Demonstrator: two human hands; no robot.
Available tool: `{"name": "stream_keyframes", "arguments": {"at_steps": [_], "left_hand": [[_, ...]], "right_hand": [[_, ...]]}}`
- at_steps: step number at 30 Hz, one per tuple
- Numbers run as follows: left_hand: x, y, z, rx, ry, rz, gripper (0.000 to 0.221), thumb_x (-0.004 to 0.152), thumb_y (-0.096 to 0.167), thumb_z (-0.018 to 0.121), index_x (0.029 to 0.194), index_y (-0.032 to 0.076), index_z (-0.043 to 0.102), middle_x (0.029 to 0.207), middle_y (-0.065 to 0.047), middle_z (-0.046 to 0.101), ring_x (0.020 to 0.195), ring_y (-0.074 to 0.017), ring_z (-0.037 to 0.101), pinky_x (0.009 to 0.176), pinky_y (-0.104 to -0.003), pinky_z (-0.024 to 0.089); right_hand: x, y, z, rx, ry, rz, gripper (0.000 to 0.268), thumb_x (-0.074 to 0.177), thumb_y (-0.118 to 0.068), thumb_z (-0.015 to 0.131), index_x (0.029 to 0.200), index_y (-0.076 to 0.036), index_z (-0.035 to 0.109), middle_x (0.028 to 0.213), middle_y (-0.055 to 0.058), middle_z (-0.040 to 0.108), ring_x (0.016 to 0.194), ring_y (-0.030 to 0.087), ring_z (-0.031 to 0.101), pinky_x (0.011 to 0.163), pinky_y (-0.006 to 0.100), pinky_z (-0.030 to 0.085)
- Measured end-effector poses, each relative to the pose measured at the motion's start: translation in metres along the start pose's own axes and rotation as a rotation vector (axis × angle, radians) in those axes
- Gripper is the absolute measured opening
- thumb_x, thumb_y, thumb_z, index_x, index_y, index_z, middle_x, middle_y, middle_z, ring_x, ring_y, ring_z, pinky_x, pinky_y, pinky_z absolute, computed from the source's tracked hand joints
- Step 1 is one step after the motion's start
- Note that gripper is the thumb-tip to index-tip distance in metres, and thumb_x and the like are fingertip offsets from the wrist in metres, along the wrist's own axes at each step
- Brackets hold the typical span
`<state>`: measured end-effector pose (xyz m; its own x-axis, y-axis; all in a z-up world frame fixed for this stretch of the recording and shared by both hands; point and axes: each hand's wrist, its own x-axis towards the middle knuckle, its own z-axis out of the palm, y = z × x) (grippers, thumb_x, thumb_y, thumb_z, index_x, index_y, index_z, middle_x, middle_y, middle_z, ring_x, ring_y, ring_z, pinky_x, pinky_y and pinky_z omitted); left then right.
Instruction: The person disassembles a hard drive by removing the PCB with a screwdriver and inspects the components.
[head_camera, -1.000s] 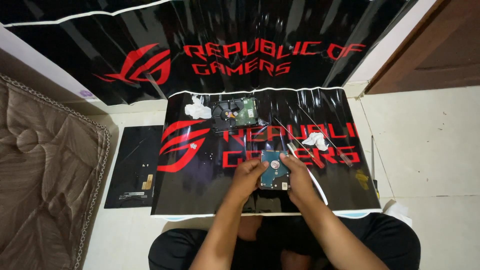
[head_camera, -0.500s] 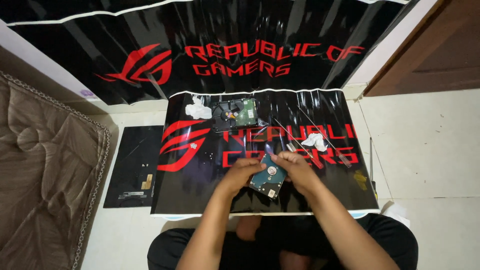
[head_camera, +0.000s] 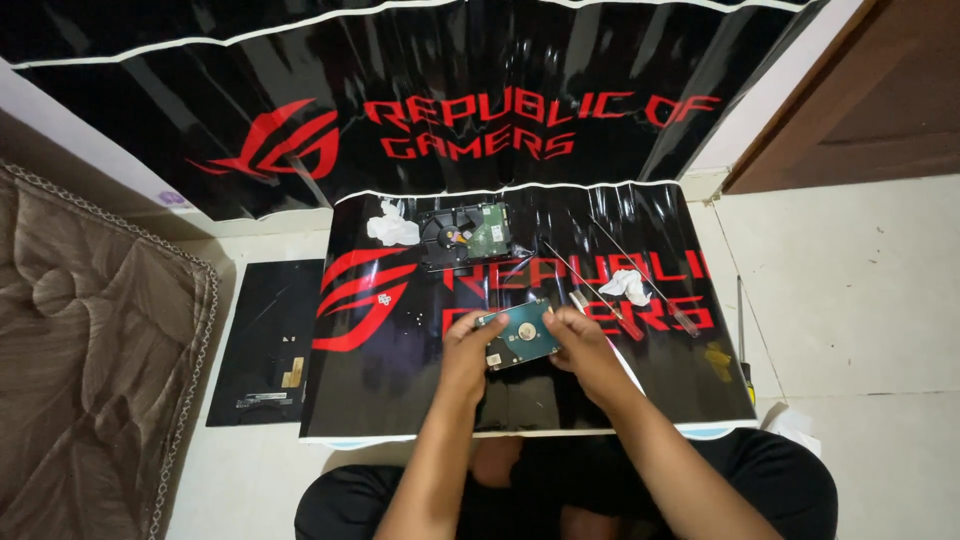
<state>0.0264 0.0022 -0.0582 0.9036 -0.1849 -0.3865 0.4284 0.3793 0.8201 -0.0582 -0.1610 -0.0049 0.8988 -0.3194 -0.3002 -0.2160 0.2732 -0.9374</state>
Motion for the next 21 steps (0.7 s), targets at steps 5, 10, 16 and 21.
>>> {"name": "stream_keyframes", "arguments": {"at_steps": [5,10,16,21], "left_hand": [[0.004,-0.006,0.005,-0.030,0.046,0.000,0.016,0.075,0.011,0.089,0.086,0.008,0.077,0.068,-0.008,0.062,0.055,-0.0213,0.070,0.050,-0.035,0.063],[-0.056,0.018,0.046,-0.372,-0.047,-0.017,0.024,0.090,0.018,0.079,0.111,0.010,0.072,0.098,-0.007,0.075,0.091,-0.0203,0.074,0.089,-0.039,0.062],[-0.069,0.018,0.080,-0.209,0.115,0.025,0.041,0.093,0.022,0.077,0.131,0.018,0.063,0.104,-0.007,0.075,0.071,-0.0207,0.073,0.057,-0.029,0.061],[-0.054,0.005,0.060,-0.442,-0.003,0.056,0.039,0.094,0.005,0.070,0.131,-0.003,0.065,0.120,-0.025,0.073,0.107,-0.0402,0.073,0.096,-0.051,0.059]], "right_hand": [[0.010,-0.002,-0.006,-0.011,-0.100,0.054,0.032,0.098,-0.041,0.072,0.087,-0.012,0.064,0.063,0.003,0.053,0.052,0.015,0.058,0.042,0.018,0.039],[0.018,0.012,0.003,0.154,0.038,0.018,0.030,0.098,-0.041,0.071,0.089,-0.014,0.064,0.065,0.003,0.057,0.053,0.015,0.061,0.041,0.016,0.035],[0.001,0.026,0.014,0.104,0.012,0.145,0.032,0.100,-0.035,0.070,0.116,-0.008,0.068,0.069,0.012,0.062,0.051,0.023,0.064,0.035,0.021,0.034],[-0.028,-0.005,-0.031,-1.200,0.438,-0.733,0.014,0.089,-0.038,0.074,0.086,-0.025,0.072,0.072,0.001,0.070,0.072,0.026,0.071,0.061,0.036,0.056]]}}
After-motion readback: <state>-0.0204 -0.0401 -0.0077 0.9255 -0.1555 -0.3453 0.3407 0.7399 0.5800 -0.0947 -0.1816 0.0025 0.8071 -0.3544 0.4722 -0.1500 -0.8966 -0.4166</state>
